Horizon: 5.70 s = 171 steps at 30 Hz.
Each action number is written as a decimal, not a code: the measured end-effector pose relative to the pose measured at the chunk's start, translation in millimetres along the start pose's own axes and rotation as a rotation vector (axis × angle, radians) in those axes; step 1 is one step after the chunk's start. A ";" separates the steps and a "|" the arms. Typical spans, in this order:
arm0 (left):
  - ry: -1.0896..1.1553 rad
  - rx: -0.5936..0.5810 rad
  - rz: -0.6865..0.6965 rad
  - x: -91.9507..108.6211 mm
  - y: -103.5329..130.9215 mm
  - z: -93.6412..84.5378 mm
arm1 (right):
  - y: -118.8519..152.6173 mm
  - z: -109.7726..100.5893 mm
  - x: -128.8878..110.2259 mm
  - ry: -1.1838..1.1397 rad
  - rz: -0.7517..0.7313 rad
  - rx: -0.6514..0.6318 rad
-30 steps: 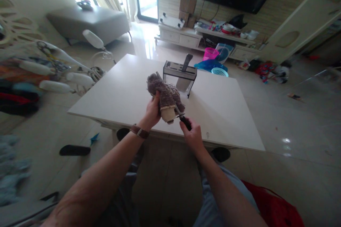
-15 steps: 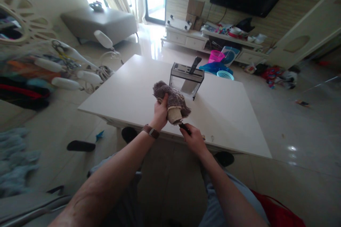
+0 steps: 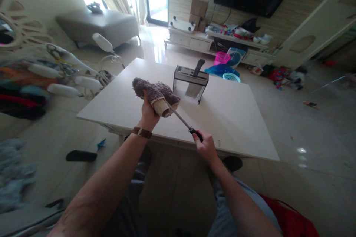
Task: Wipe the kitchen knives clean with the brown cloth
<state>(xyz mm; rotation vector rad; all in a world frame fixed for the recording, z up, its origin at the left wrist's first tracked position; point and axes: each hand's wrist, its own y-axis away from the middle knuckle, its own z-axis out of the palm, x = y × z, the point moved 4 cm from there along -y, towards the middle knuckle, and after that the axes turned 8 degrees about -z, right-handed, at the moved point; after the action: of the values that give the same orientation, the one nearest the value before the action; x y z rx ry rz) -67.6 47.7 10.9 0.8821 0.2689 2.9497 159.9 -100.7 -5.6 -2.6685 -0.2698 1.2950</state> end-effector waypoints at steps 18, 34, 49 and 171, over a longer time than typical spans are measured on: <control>-0.239 0.188 -0.019 -77.4 34.4 15.5 | -17.2 24.7 -8.7 -0.005 -0.030 0.006; -0.188 0.434 0.231 -4.2 1.9 -20.4 | -2.5 10.3 -2.7 0.208 -0.034 -0.176; -0.197 0.276 0.115 -25.9 14.1 2.8 | -3.6 23.4 -11.8 0.190 -0.024 -0.038; -0.387 -0.116 -0.165 -58.3 34.5 24.2 | -15.3 -4.1 3.2 -0.245 0.060 0.086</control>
<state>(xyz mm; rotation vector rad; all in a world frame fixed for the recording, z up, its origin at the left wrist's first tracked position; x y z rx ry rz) -5.6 11.7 5.6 1.3118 0.1398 2.5472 163.6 -85.4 -2.1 -2.4650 -0.1610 1.6153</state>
